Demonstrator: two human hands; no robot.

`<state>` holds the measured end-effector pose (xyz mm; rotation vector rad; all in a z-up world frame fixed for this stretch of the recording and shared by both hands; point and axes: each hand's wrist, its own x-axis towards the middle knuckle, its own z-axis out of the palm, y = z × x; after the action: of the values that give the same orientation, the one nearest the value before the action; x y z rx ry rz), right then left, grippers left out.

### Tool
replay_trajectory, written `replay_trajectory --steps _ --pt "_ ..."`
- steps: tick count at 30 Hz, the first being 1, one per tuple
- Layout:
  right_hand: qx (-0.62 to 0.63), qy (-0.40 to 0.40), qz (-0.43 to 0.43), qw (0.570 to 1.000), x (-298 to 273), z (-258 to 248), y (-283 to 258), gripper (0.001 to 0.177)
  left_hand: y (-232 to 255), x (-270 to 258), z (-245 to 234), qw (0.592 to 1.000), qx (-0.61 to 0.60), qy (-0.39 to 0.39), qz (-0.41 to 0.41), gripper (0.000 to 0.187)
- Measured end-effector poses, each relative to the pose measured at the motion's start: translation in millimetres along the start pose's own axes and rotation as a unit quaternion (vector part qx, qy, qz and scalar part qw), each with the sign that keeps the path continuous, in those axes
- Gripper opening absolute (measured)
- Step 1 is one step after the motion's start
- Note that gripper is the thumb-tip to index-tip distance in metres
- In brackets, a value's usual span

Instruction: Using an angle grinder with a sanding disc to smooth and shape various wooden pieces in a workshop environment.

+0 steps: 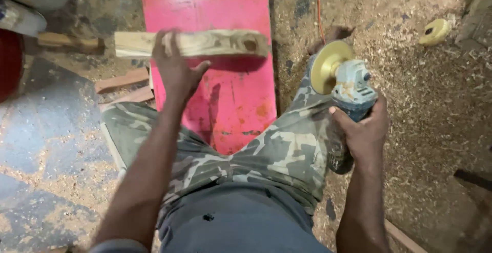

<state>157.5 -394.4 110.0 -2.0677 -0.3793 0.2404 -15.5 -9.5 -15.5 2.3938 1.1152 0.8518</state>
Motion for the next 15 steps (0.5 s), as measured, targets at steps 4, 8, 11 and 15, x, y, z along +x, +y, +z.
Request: replay_trajectory --steps 4,8,11,15 --pt "-0.003 -0.023 0.160 0.987 5 9 -23 0.074 13 50 12 0.947 0.126 -0.270 0.119 0.112" --pt "0.141 -0.094 0.223 0.960 17 21 -21 0.074 9 71 41 0.919 0.172 -0.302 0.185 0.106" --pt "0.228 -0.142 0.200 0.942 26 31 -21 0.066 21 71 42 0.919 0.148 -0.323 0.171 0.082" --pt "0.150 -0.115 0.144 0.971 34 39 -15 0.063 49 59 29 0.970 0.012 -0.184 0.160 0.069"
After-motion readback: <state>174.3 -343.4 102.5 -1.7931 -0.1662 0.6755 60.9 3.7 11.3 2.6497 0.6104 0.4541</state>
